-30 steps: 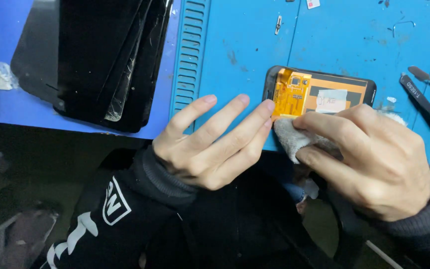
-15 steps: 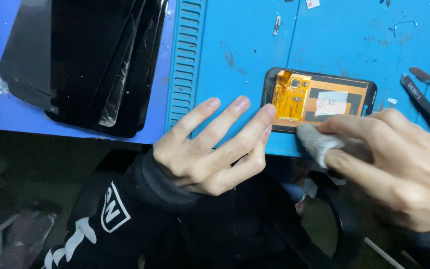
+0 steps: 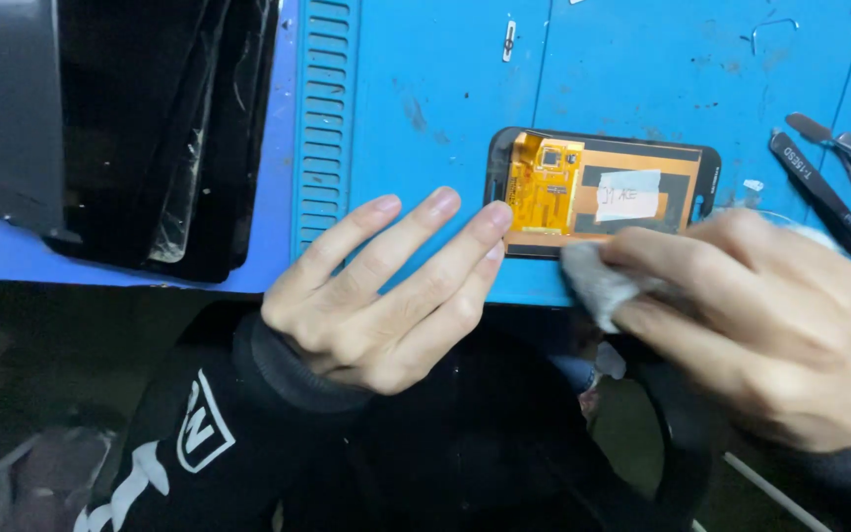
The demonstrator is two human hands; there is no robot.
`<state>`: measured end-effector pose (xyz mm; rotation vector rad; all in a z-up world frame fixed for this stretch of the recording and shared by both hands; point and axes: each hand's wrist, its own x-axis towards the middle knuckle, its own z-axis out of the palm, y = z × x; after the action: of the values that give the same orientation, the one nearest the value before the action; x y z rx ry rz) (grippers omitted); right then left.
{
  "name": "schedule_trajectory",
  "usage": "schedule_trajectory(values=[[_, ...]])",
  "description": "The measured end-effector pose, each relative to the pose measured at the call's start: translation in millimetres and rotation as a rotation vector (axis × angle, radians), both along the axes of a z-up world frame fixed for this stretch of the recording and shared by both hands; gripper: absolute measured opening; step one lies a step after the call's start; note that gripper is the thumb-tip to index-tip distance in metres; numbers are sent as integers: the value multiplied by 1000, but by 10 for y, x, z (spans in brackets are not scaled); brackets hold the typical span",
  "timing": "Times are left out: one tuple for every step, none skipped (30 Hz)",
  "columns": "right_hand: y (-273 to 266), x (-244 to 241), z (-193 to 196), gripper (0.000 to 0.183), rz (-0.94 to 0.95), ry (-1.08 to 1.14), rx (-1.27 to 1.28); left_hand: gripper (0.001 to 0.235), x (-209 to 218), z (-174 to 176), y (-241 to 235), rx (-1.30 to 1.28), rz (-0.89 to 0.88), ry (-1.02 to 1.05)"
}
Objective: The recorder is cleaning a smartphone screen and internal frame using a cloth, liquid spray, and a metal pry tool.
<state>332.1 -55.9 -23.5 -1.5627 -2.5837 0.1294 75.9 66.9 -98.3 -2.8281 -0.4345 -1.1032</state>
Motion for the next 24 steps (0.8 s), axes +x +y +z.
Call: schedule_trajectory(values=[[-47, 99, 5, 36, 0, 2, -1, 9, 1, -4, 8, -1, 0, 2], [-95, 197, 12, 43, -12, 11, -55, 9, 1, -6, 16, 1, 0, 0], [-145, 296, 20, 50, -24, 21, -108, 9, 1, -6, 21, 3, 0, -2], [-125, 316, 13, 50, -24, 23, -109, 9, 9, -18, 15, 2, 0, 0], [-132, 326, 4, 54, -21, 0, -111, 8, 16, -21, 7, 0, 2, -4], [-145, 339, 4, 57, -18, -23, -112, 8, 27, -15, -8, -3, 5, -9], [-96, 240, -19, 57, -24, -19, -103, 8, 35, -1, 0, 7, -2, -6], [-48, 142, -38, 45, -30, -2, -44, 9, 45, 16, 5, 14, 7, -5], [-18, 45, -49, 34, -39, 14, 7, 9, 59, 25, -8, 14, 13, -4], [61, 0, -40, 34, -48, 16, 8, 9, 64, 40, -19, 15, 4, -2], [141, -42, -28, 34, 46, 38, 27, 10, 71, 55, -28, 20, 12, 9], [228, -84, -18, 34, 140, 60, 46, 10, 76, 68, -31, 26, 20, 20], [183, -41, -3, 34, 134, 57, 44, 10, 90, 59, -36, 24, 14, 17], [146, -5, 7, 33, 106, 44, 41, 10, 99, 45, -33, 27, 22, 15], [118, 29, 17, 32, 85, 29, 34, 9, 100, 23, -38, 25, 36, 11], [-14, 207, 3, 32, 84, 26, 29, 9, 102, 14, -38, 20, 35, 8], [-120, 382, -15, 41, 68, -20, -51, 9, 93, 10, -25, 23, 36, 5], [-224, 557, -32, 51, 52, -66, -131, 9, 82, 7, -12, 27, 36, 1], [-354, 639, -104, 51, 56, -65, -133, 9, 73, 2, -12, 25, 39, 3], [-489, 726, -175, 43, -2, -47, -120, 9, 68, -2, -18, 20, 37, 6], [-637, 813, -243, 35, -64, -31, -105, 10, 73, -5, -22, 17, 31, 6], [-594, 828, -249, 35, -65, -32, -105, 10, 76, -1, -19, 17, 30, 6], [-554, 847, -249, 44, -558, 134, -529, 10, 85, 1, -20, 14, 31, 4], [-515, 865, -244, 52, -1061, 307, -940, 10, 92, 8, -23, 10, 32, 3]])
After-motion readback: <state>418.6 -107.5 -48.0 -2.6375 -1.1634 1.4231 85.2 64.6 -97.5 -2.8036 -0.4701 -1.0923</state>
